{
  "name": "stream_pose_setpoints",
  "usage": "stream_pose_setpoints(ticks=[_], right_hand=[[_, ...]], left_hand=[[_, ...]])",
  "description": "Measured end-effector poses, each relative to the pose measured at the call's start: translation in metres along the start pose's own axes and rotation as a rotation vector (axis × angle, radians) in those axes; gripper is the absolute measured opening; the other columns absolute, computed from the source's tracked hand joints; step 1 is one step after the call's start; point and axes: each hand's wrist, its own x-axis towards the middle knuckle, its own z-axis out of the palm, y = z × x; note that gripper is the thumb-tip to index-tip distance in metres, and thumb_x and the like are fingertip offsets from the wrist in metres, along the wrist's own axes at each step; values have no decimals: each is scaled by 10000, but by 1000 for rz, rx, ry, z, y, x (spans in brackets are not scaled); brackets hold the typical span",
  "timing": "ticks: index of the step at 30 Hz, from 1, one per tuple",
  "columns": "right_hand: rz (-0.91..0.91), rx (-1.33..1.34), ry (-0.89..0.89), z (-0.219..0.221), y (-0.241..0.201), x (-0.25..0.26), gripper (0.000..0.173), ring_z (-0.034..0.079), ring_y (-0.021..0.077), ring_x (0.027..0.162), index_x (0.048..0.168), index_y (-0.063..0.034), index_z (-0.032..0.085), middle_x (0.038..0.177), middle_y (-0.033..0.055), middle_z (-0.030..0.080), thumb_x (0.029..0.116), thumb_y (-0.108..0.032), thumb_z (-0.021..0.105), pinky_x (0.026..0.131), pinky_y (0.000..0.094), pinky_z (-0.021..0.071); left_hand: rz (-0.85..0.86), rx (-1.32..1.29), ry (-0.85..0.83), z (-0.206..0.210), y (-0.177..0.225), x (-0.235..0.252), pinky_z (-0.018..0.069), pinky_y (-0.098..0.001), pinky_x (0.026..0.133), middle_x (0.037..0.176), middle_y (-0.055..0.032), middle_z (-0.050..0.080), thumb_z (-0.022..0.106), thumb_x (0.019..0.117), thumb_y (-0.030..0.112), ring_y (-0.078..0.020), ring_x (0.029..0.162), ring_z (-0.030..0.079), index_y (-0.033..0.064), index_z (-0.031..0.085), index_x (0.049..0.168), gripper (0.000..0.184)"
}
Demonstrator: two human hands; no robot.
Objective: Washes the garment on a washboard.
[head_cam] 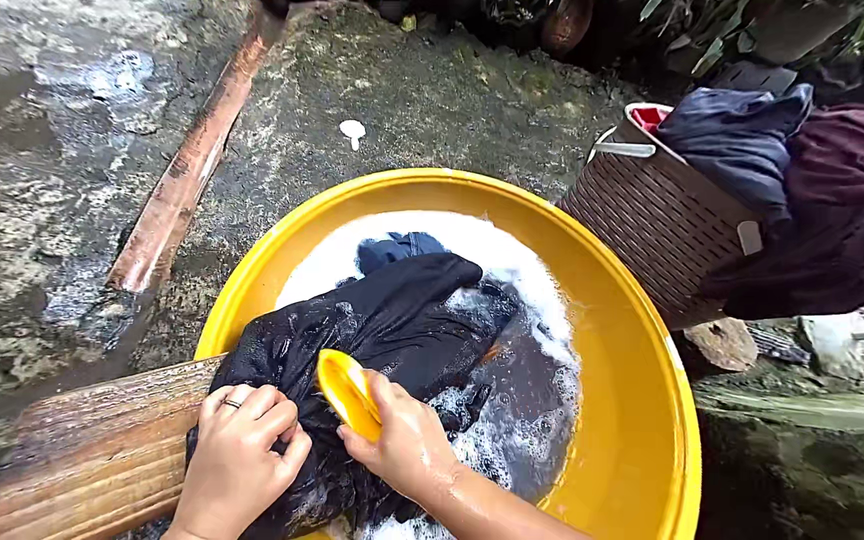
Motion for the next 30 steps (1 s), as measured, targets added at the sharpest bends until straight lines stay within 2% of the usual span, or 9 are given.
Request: stream_pose_setpoints(ticks=[3,6,9,12,16,19,23,26,30], right_hand=[[17,-124,98,-21,55,32,638,719,374,1007,1461,-155,543,1173,184,707,939,-491,690,823,594,580],[363,-149,277,-67,140,76,649,696,487,1031,1463,-79,493,1147,277,697,964,-447,685,830,686,546],[591,-7,368,-90,142,93,665,674,501,1081,1456,-29,474,1168,314,674,972,-440,671,875,695,522],[345,124,257,-55,47,51,651,709,416,933,1405,-42,497,1010,229,707,938,-441,710,786,623,570],[-137,-45,35,4,-13,7,673,730,315,958,1470,-159,563,1136,148,722,911,-510,694,793,519,598],[20,-142,204,-29,74,53,643,721,412,994,1454,-118,552,1160,217,711,929,-447,723,795,627,580],[552,-140,370,-103,193,94,645,662,543,1077,1451,-4,469,1166,343,663,984,-400,673,865,722,516],[581,43,406,-95,148,85,671,673,513,1054,1444,9,469,1124,330,674,976,-422,680,879,698,523],[28,34,179,8,17,4,708,730,303,903,1461,-76,522,1080,143,719,912,-481,712,772,504,606]], left_hand=[[9,-12,-12,-2,2,-1,425,-515,900,713,-32,600,507,855,306,-246,770,617,164,563,609,289],[7,-17,-2,0,2,-1,422,-517,907,723,-32,613,498,857,313,-242,778,623,169,577,615,293],[8,-5,21,3,2,0,422,-507,898,708,-29,597,491,854,328,-244,770,614,170,572,618,295],[-1,-1,24,5,2,1,420,-505,886,691,-20,573,494,851,325,-237,755,602,175,561,612,291],[5,-23,-4,1,1,-3,419,-507,908,699,-21,587,512,854,320,-226,766,612,178,555,603,291],[-1,-27,-16,-1,1,-4,413,-514,914,728,-26,613,509,862,318,-233,785,621,177,567,613,293],[-9,-16,6,0,0,0,410,-503,907,723,-28,611,499,859,324,-237,784,616,178,565,616,291],[-24,-13,3,3,1,0,408,-507,901,706,-22,589,495,862,322,-233,768,605,178,553,607,299],[-26,-21,-7,0,0,-2,408,-512,889,701,-28,582,508,851,314,-237,765,604,173,541,600,290]])
